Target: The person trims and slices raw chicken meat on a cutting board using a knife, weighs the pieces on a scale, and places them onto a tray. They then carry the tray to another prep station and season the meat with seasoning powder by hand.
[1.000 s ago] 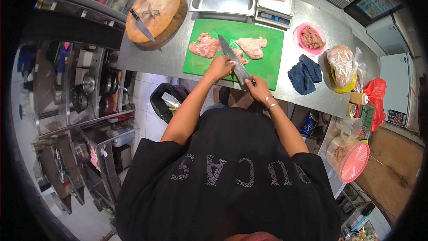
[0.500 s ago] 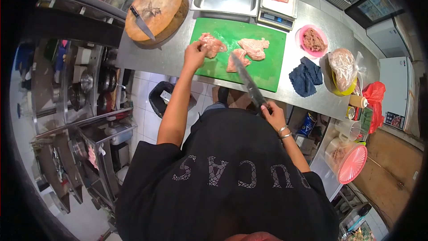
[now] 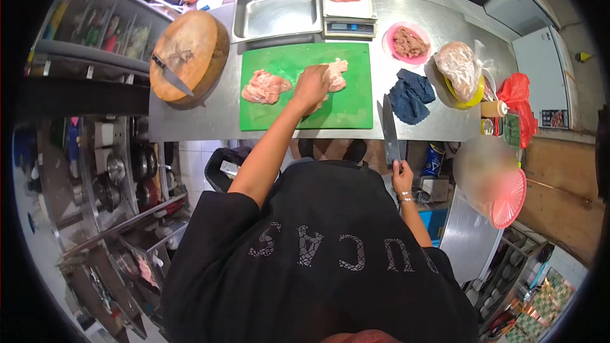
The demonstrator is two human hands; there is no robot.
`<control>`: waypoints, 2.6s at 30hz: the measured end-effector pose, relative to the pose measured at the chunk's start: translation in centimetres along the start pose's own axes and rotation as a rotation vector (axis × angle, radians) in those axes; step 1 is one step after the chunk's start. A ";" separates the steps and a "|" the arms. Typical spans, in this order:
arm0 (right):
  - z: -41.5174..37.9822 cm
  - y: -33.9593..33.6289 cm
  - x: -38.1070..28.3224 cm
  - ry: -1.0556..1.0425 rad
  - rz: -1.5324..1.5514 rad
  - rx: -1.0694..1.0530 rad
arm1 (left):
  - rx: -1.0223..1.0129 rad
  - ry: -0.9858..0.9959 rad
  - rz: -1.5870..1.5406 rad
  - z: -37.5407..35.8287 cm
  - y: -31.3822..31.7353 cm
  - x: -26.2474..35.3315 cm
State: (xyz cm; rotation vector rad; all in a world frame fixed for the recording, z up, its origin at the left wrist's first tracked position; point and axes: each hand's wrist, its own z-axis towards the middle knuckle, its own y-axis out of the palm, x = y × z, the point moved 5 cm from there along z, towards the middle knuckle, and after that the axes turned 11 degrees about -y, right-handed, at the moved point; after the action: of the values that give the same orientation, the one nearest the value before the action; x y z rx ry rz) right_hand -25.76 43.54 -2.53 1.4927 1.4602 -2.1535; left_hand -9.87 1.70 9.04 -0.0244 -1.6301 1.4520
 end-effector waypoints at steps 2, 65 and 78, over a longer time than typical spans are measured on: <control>-4.9 -1.2 4.1 0.074 -0.003 0.030 | 0.025 0.035 0.098 1.3 2.2 -0.4; 1.6 -4.6 -11.6 -0.028 0.039 -0.228 | 0.117 -0.570 -0.019 -1.5 -7.9 -8.5; -8.1 -2.7 7.5 0.529 0.323 0.316 | -0.216 0.242 0.268 -0.2 4.7 5.7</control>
State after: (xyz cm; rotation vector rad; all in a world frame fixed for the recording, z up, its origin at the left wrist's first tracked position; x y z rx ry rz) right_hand -25.87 53.99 -6.92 2.3600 0.9090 -1.9397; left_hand -15.52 6.46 8.69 -0.5391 -1.6175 1.3997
